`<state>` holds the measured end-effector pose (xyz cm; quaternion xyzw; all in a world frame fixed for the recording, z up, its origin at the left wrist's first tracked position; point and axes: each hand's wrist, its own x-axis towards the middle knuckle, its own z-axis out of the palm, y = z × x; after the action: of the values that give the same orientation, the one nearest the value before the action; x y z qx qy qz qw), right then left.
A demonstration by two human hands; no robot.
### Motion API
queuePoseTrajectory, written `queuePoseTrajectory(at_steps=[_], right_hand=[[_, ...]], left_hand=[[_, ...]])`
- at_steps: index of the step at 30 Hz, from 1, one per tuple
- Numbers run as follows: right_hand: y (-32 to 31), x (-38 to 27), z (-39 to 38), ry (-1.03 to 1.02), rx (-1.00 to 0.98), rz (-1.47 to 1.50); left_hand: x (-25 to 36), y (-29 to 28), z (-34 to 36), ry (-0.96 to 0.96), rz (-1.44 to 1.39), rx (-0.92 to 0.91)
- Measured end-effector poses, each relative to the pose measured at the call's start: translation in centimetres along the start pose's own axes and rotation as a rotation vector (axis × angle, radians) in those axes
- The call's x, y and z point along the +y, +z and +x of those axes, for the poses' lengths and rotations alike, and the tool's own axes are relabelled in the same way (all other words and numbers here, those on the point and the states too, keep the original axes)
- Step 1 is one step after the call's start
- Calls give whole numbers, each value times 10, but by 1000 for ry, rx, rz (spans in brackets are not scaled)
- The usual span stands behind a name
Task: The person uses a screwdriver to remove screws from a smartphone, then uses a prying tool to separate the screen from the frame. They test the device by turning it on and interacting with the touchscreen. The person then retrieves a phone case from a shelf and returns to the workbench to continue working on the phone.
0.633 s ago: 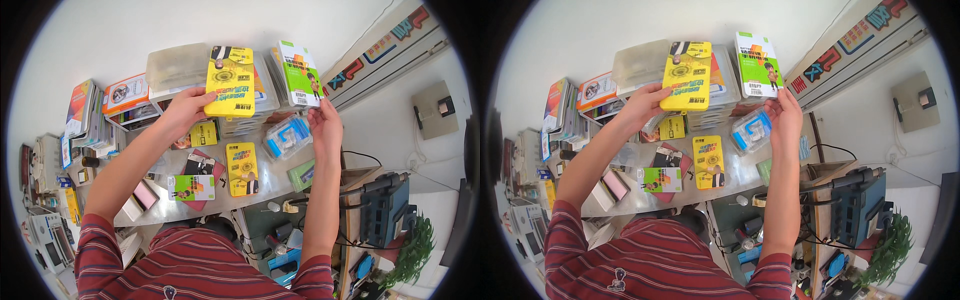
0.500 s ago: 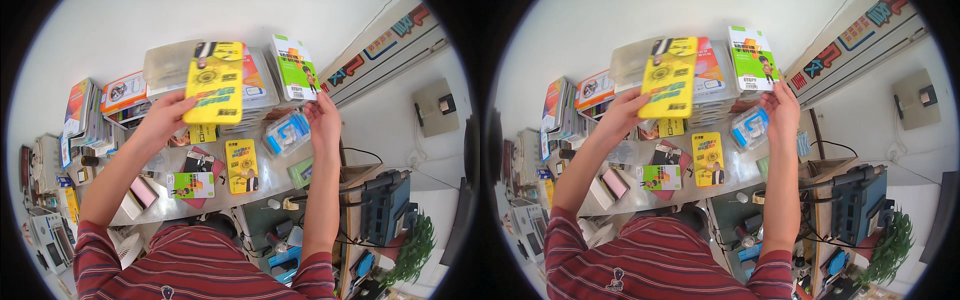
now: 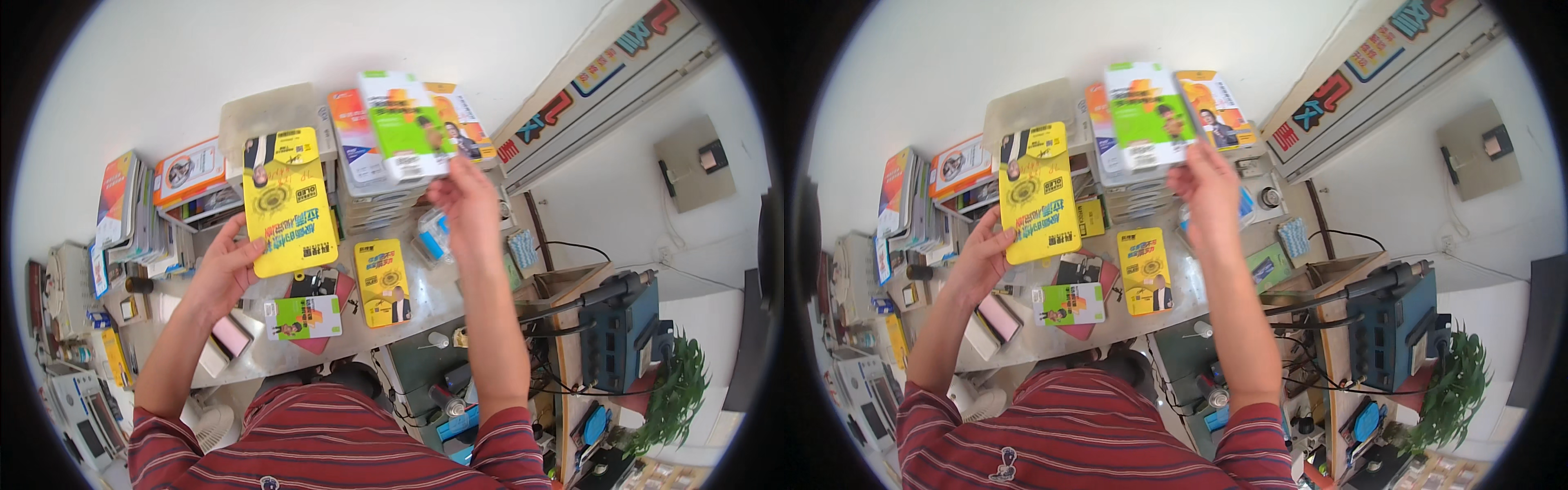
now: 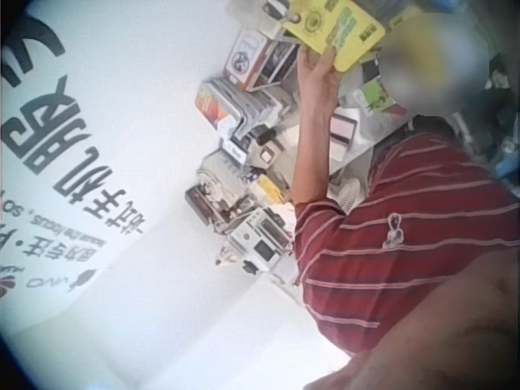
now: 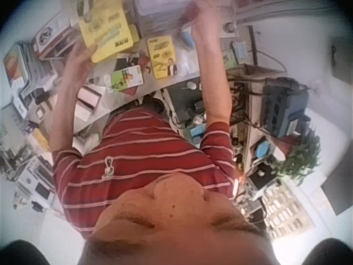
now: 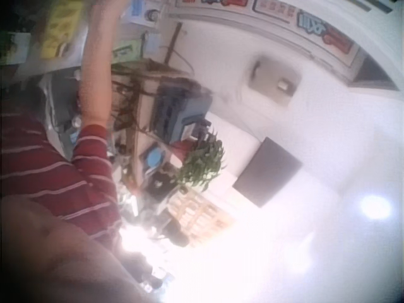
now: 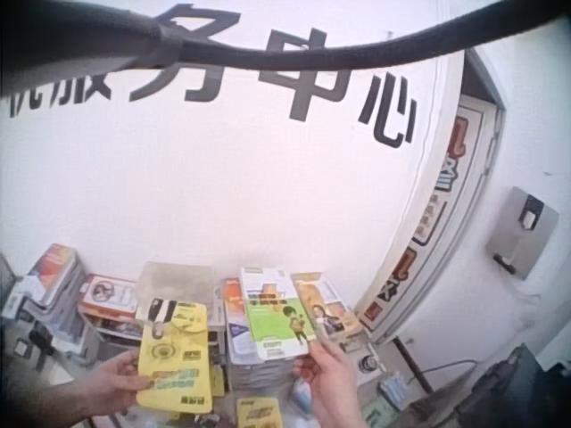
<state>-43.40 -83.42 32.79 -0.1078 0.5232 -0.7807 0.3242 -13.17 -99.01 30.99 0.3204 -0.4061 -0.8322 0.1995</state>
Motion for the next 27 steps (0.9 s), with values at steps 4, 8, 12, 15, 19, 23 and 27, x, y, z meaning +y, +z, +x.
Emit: queuePoseTrajectory(at_steps=[4,8,12,15,19,23,27], right_hand=[[16,17,-29,45,-18,25],[14,17,-36,34,-33,7],[1,19,-31,29,5,-27],[-7,27,-28,19,33,-25],[-17,29,-24,34,73,-21],[-26,26,-16,32,88,-50],[-32,18,-11,44,110,-57]], left_hand=[[-8,28,21,0,-15,-8],[-6,56,44,-2,36,-98],[-13,72,88,57,43,-51],[-7,80,113,52,68,-106],[-4,92,129,67,212,-69],[0,89,153,103,537,-45],[-12,89,164,185,556,57]])
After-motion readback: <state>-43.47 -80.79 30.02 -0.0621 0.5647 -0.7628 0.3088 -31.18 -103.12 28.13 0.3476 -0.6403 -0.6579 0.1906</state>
